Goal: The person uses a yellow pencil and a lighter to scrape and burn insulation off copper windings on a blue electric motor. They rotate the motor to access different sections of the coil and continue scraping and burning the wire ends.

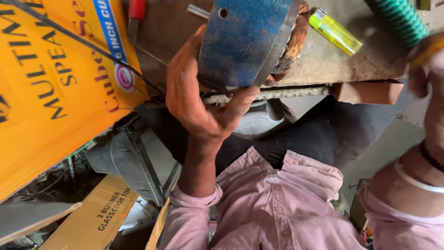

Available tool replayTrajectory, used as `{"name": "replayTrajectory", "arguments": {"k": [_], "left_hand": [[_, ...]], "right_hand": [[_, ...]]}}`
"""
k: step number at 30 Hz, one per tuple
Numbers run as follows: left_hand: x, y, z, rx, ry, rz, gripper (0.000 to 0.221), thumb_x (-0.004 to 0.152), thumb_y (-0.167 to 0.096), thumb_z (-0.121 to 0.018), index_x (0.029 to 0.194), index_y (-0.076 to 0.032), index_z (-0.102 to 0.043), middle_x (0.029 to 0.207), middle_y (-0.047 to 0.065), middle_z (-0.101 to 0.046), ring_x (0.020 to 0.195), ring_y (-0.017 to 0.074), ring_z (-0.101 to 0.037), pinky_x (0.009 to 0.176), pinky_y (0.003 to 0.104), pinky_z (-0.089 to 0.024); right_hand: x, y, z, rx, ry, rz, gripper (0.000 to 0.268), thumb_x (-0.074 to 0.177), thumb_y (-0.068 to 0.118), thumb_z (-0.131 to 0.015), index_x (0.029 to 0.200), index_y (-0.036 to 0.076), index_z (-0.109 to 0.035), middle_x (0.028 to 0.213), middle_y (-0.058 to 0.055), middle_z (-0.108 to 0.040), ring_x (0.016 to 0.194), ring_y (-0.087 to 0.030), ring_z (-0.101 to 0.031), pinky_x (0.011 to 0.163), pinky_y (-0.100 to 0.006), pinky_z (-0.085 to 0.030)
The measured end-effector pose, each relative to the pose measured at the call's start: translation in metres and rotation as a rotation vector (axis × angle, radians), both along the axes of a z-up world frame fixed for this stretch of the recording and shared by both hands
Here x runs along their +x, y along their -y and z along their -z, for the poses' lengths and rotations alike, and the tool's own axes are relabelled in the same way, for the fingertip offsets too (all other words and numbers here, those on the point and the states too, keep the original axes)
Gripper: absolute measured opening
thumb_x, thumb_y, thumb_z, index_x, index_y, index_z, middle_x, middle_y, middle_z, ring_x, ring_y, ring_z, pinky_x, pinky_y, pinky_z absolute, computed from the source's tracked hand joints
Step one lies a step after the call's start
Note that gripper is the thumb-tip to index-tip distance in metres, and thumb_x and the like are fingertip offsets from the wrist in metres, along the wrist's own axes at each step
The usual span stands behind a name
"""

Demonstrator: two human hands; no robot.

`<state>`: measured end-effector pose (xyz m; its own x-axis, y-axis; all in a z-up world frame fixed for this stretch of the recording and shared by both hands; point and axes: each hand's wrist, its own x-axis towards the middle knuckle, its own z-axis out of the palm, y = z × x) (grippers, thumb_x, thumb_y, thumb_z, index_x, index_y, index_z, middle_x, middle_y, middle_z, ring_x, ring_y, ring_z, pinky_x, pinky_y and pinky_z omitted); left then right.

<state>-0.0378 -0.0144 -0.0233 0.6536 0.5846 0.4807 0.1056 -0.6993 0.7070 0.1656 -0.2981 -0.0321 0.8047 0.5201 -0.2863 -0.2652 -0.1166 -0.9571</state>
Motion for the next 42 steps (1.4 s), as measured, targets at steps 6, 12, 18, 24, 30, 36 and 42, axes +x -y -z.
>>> {"name": "replayTrajectory", "arguments": {"k": [6, 12, 18, 24, 30, 36, 42], "left_hand": [[0.015, -0.004, 0.001, -0.013, 0.028, -0.007, 0.075, 0.098, -0.049, -0.087, 0.147, -0.005, -0.053, 0.139, 0.009, -0.064, 0.117, 0.0232, -0.07, 0.099, 0.031, -0.061], [0.028, 0.008, -0.028, 0.039, -0.072, -0.078, 0.071, 0.096, -0.049, -0.084, 0.14, -0.002, -0.055, 0.125, 0.008, -0.067, 0.105, 0.0193, -0.073, 0.083, 0.029, -0.063], [0.034, 0.008, -0.034, 0.093, -0.124, -0.091, 0.071, 0.093, -0.049, -0.08, 0.14, -0.002, -0.055, 0.123, 0.008, -0.067, 0.099, 0.0202, -0.07, 0.077, 0.029, -0.059], [0.034, 0.01, -0.035, 0.102, -0.154, -0.113, 0.071, 0.092, -0.044, -0.082, 0.14, 0.0, -0.055, 0.115, 0.009, -0.064, 0.094, 0.0228, -0.066, 0.077, 0.032, -0.054], [0.036, 0.005, -0.036, 0.127, -0.13, -0.076, 0.071, 0.091, -0.042, -0.083, 0.14, 0.0, -0.053, 0.112, 0.009, -0.062, 0.098, 0.0237, -0.066, 0.08, 0.034, -0.053], [0.038, 0.004, -0.036, 0.113, -0.113, -0.072, 0.069, 0.091, -0.04, -0.085, 0.138, 0.0, -0.054, 0.111, 0.009, -0.063, 0.096, 0.0241, -0.065, 0.079, 0.034, -0.053], [0.038, 0.003, -0.036, 0.12, -0.098, -0.069, 0.069, 0.09, -0.039, -0.085, 0.136, 0.001, -0.054, 0.111, 0.01, -0.063, 0.099, 0.0251, -0.067, 0.079, 0.035, -0.053]], "right_hand": [[-0.046, -0.011, 0.001, 0.204, -0.241, -0.039, 0.022, 0.094, 0.01, -0.073, 0.107, 0.002, -0.057, 0.082, -0.015, -0.068, 0.063, -0.019, -0.065, 0.053, -0.024, -0.052], [-0.077, -0.054, 0.007, 0.598, -0.204, 0.052, 0.033, 0.092, 0.01, -0.081, 0.107, 0.006, -0.051, 0.082, -0.014, -0.067, 0.06, -0.021, -0.065, 0.053, -0.026, -0.052], [-0.076, -0.075, 0.013, 0.395, 0.159, 0.114, 0.028, 0.106, 0.012, -0.075, 0.12, 0.002, -0.053, 0.088, -0.014, -0.058, 0.065, -0.025, -0.067, 0.06, -0.035, -0.053], [-0.078, -0.082, 0.0, 0.341, 0.21, 0.036, 0.031, 0.105, 0.019, -0.074, 0.125, 0.003, -0.057, 0.092, -0.014, -0.065, 0.071, -0.023, -0.072, 0.059, -0.031, -0.055], [-0.061, -0.089, 0.001, 0.208, 0.398, -0.115, 0.024, 0.097, 0.019, -0.075, 0.104, 0.0, -0.062, 0.092, -0.021, -0.07, 0.063, -0.022, -0.07, 0.061, -0.034, -0.057], [-0.064, -0.085, 0.019, 0.345, 0.466, -0.062, 0.03, 0.109, 0.021, -0.082, 0.121, 0.002, -0.063, 0.11, -0.018, -0.07, 0.08, -0.02, -0.074, 0.07, -0.029, -0.066], [-0.065, -0.085, 0.019, 0.292, 0.47, -0.042, 0.03, 0.104, 0.021, -0.08, 0.116, 0.0, -0.062, 0.106, -0.019, -0.07, 0.076, -0.022, -0.072, 0.067, -0.031, -0.064]]}}
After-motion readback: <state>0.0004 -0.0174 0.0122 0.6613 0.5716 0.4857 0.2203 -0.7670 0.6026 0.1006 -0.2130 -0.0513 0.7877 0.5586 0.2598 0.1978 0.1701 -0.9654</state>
